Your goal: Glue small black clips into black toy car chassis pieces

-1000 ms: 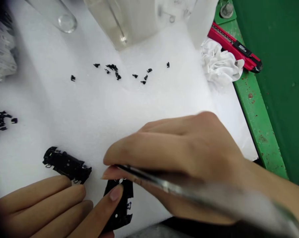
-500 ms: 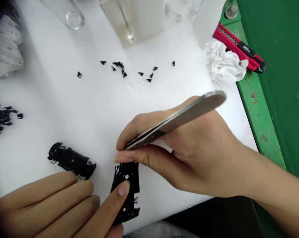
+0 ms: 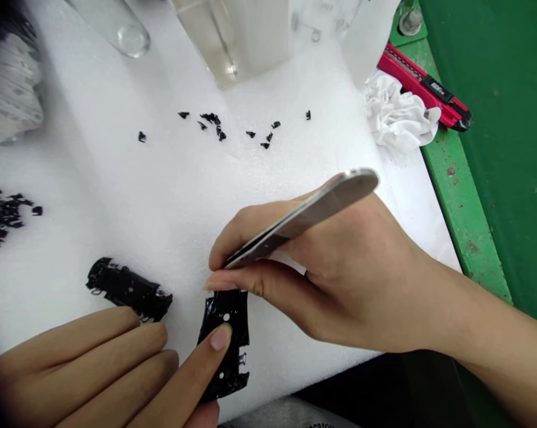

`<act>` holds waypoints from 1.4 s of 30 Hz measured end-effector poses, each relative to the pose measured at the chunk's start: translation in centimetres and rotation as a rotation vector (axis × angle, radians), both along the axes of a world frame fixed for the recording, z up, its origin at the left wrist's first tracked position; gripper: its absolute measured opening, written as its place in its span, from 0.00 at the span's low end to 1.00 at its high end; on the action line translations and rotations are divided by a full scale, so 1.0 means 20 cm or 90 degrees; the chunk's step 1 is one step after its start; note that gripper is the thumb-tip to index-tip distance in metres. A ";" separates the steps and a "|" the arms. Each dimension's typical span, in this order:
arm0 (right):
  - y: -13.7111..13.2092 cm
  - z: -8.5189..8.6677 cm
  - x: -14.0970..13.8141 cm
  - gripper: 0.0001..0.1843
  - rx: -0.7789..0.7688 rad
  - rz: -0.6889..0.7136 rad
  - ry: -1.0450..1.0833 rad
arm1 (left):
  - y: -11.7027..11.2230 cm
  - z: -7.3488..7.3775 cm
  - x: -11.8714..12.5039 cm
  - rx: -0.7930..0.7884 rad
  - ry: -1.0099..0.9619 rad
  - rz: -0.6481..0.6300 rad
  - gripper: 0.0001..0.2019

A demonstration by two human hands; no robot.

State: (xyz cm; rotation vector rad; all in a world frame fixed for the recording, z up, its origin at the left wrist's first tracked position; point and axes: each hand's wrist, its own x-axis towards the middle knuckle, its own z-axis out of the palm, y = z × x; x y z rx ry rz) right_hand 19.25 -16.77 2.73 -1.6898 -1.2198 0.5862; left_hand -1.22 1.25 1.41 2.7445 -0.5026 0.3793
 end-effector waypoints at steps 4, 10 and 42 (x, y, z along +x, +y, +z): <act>0.01 0.01 0.01 0.03 -0.003 0.015 0.000 | -0.01 0.00 -0.01 0.018 0.016 0.024 0.18; 0.00 0.01 0.00 0.04 0.000 0.013 0.007 | -0.01 0.00 -0.03 0.011 0.009 0.021 0.19; -0.06 0.01 0.01 0.14 -0.069 -0.061 -0.065 | -0.01 -0.01 -0.02 0.003 0.000 0.025 0.20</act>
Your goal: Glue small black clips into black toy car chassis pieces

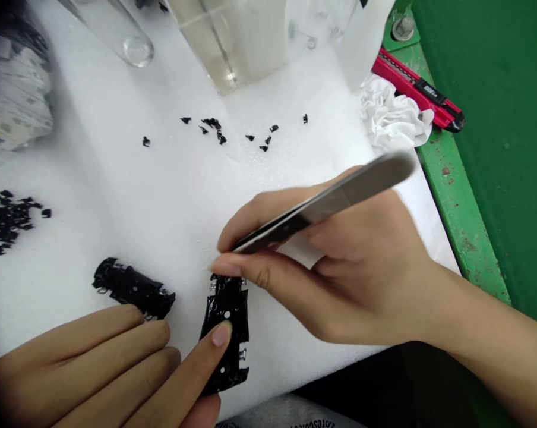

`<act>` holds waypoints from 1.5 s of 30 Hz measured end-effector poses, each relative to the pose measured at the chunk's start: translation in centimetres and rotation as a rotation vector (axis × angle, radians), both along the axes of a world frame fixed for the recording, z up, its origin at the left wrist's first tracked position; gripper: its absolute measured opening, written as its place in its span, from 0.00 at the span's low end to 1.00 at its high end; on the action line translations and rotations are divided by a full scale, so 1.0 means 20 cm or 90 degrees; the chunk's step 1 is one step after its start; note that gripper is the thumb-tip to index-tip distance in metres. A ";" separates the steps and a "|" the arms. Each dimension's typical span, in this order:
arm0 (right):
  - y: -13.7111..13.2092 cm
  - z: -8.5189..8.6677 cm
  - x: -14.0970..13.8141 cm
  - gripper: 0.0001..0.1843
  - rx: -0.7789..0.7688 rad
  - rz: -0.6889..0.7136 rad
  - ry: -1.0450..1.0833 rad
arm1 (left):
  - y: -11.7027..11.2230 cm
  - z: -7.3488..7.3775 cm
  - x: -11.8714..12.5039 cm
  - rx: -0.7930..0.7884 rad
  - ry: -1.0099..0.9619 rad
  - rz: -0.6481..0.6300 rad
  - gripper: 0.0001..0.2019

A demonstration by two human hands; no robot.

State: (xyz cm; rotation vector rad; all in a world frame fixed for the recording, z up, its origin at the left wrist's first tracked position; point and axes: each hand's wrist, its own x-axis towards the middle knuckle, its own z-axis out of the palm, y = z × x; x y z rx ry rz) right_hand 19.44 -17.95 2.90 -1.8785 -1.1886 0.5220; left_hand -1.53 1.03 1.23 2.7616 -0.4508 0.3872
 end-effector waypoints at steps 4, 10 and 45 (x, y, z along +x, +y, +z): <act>-0.03 0.02 0.03 0.18 -0.016 -0.040 -0.004 | 0.01 0.00 0.02 -0.005 -0.015 -0.025 0.20; -0.07 0.00 0.06 0.08 -0.033 -0.080 -0.019 | 0.03 0.00 0.06 -0.009 -0.011 -0.067 0.16; 0.54 0.09 0.10 0.11 -0.109 0.061 -0.245 | 0.04 -0.02 0.11 -0.110 -0.155 -0.102 0.12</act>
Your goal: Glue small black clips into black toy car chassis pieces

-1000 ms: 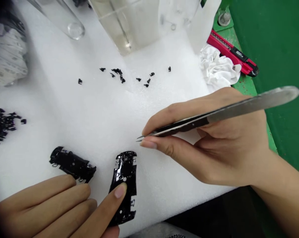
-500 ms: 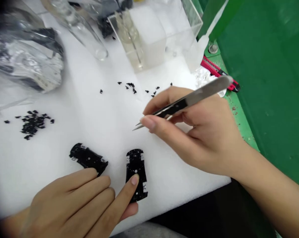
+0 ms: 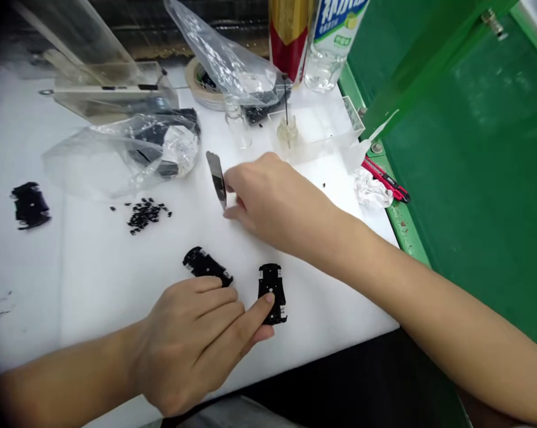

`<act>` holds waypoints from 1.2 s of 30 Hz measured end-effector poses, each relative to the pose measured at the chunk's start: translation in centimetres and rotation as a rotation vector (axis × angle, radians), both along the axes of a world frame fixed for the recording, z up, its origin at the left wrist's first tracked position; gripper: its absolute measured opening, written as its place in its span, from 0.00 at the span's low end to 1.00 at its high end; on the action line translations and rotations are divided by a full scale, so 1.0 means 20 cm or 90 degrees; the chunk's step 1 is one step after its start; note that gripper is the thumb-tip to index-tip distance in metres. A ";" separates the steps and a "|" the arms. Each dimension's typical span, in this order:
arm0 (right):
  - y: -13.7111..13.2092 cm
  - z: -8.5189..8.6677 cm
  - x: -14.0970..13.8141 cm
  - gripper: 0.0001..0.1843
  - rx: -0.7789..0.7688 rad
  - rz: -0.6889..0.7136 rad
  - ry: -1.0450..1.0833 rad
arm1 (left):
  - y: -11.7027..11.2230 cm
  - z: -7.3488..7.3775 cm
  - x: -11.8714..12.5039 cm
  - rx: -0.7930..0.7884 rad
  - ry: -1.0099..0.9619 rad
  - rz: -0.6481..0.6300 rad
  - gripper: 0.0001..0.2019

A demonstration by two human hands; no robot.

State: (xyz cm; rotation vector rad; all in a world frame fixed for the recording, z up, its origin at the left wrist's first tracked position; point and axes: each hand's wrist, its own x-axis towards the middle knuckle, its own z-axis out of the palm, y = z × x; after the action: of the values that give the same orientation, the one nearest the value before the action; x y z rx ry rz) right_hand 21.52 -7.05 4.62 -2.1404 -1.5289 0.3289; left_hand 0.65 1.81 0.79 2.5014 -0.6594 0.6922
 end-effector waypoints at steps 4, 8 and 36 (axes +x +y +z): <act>-0.28 0.09 0.05 0.09 0.153 -0.136 -0.003 | 0.00 -0.02 -0.02 -0.026 0.007 0.024 0.12; -0.42 0.08 0.14 0.09 0.276 -0.330 -0.006 | 0.00 -0.01 0.00 -0.039 -0.003 0.035 0.10; -0.32 0.10 0.36 0.09 0.322 -0.241 -0.048 | 0.00 -0.01 -0.01 -0.047 0.030 0.042 0.09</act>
State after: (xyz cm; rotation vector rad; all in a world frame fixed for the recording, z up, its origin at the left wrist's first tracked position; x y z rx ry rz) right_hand 28.71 -13.46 6.70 -1.9786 -1.0616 -0.2477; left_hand 0.44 1.77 0.65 2.4728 -0.5278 0.6664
